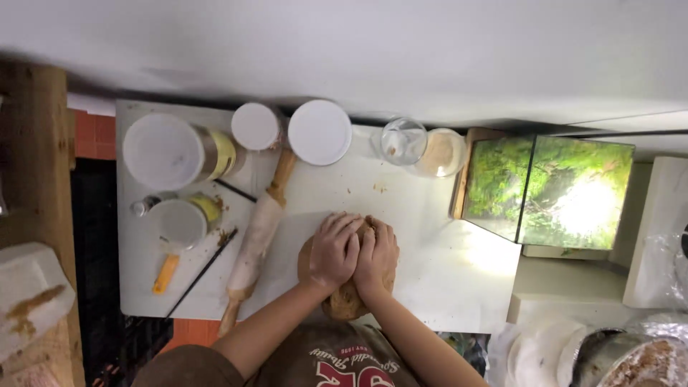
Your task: The person is kneading a large mass of dough on a table, first using a rolling pin and then their hands.
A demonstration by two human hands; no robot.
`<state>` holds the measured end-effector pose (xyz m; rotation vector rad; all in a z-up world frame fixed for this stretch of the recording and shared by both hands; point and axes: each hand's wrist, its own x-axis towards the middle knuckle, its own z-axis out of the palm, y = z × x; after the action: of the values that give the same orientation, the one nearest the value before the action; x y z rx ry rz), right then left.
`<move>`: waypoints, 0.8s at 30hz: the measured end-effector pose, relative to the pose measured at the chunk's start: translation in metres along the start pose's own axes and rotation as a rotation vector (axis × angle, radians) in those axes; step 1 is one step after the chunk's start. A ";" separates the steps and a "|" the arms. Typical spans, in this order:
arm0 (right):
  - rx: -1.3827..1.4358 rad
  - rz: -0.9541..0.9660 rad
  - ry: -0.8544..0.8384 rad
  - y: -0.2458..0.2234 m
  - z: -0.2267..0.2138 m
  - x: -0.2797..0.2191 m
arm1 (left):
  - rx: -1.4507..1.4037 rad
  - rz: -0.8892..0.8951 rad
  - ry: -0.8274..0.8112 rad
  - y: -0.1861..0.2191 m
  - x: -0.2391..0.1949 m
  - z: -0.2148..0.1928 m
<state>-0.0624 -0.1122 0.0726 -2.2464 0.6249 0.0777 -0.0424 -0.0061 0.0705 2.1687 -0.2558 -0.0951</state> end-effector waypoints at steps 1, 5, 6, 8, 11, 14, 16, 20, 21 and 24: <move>0.002 0.017 0.011 0.008 0.006 0.004 | -0.003 0.008 -0.019 -0.003 0.006 0.003; -0.083 0.069 0.079 0.023 0.025 0.050 | 0.094 0.016 -0.031 -0.012 0.050 0.016; -0.095 0.079 0.085 0.027 0.028 0.053 | 0.140 0.023 -0.028 -0.013 0.049 0.019; -0.136 0.099 0.099 0.031 0.033 0.067 | 0.127 0.040 -0.010 -0.020 0.066 0.024; -0.167 0.136 0.086 0.019 0.032 0.081 | 0.154 0.027 0.024 -0.043 0.080 0.037; -0.178 0.167 0.048 0.016 0.031 0.067 | 0.225 -0.134 -0.084 -0.041 0.072 0.035; -0.189 0.145 0.115 0.021 0.030 0.088 | 0.242 -0.190 -0.170 -0.040 0.096 0.039; -0.142 -0.101 -0.031 0.049 0.011 0.048 | 0.164 0.022 -0.056 -0.034 0.046 0.030; -0.100 -0.227 -0.085 0.041 0.000 0.045 | 0.119 0.142 -0.025 -0.023 0.044 0.018; 0.129 -0.440 -0.067 0.029 -0.059 -0.017 | -0.036 0.286 -0.115 0.007 -0.003 -0.022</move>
<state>-0.0990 -0.1631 0.0979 -2.1941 0.0877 -0.1039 -0.0427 0.0078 0.0887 2.0717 -0.6217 -0.0611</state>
